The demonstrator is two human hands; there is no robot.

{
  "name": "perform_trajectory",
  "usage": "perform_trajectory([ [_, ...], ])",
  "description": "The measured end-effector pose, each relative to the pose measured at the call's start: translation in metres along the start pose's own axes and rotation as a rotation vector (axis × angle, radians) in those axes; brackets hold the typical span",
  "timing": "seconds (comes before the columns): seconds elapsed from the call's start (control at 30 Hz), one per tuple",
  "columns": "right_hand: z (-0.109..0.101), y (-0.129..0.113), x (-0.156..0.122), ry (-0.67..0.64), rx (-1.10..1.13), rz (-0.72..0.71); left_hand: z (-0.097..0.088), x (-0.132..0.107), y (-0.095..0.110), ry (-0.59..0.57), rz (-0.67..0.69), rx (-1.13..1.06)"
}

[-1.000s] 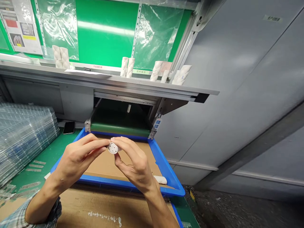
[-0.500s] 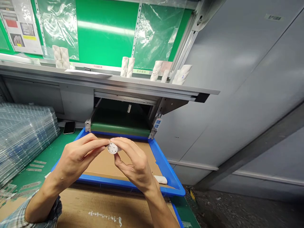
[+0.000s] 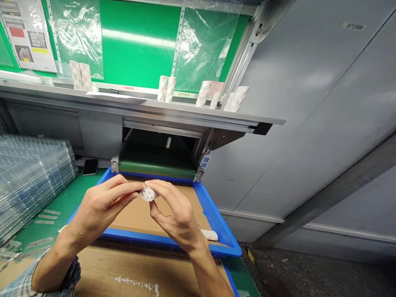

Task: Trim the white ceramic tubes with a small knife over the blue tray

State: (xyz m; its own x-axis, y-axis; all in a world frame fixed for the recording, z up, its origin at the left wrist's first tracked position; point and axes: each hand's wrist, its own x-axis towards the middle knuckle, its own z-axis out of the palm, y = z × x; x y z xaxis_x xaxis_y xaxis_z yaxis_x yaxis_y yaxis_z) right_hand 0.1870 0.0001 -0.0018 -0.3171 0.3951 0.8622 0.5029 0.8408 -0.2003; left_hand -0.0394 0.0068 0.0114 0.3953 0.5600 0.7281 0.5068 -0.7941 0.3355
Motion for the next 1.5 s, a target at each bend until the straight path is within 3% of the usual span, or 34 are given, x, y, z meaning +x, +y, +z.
perform_trajectory([
  [0.57,0.001,0.001,0.000,0.001,-0.070,-0.016,0.003,0.001,0.001,0.090,0.073,0.158],
  [0.97,0.005,-0.002,0.001,0.107,-0.280,-0.064,0.008,-0.001,0.008,0.082,0.084,0.221],
  [1.13,0.007,-0.004,0.001,0.154,-0.356,-0.079,0.007,-0.001,0.011,-0.003,-0.068,0.000],
  [1.27,0.008,-0.008,0.001,0.136,-0.272,-0.023,0.007,-0.002,0.006,-0.027,-0.209,-0.193],
  [1.4,0.010,-0.009,-0.002,0.079,-0.153,-0.007,0.011,-0.004,-0.002,-0.062,-0.184,-0.235],
  [1.5,0.010,-0.005,-0.004,0.121,-0.012,0.081,0.012,-0.004,-0.005,-0.027,-0.169,-0.318],
])
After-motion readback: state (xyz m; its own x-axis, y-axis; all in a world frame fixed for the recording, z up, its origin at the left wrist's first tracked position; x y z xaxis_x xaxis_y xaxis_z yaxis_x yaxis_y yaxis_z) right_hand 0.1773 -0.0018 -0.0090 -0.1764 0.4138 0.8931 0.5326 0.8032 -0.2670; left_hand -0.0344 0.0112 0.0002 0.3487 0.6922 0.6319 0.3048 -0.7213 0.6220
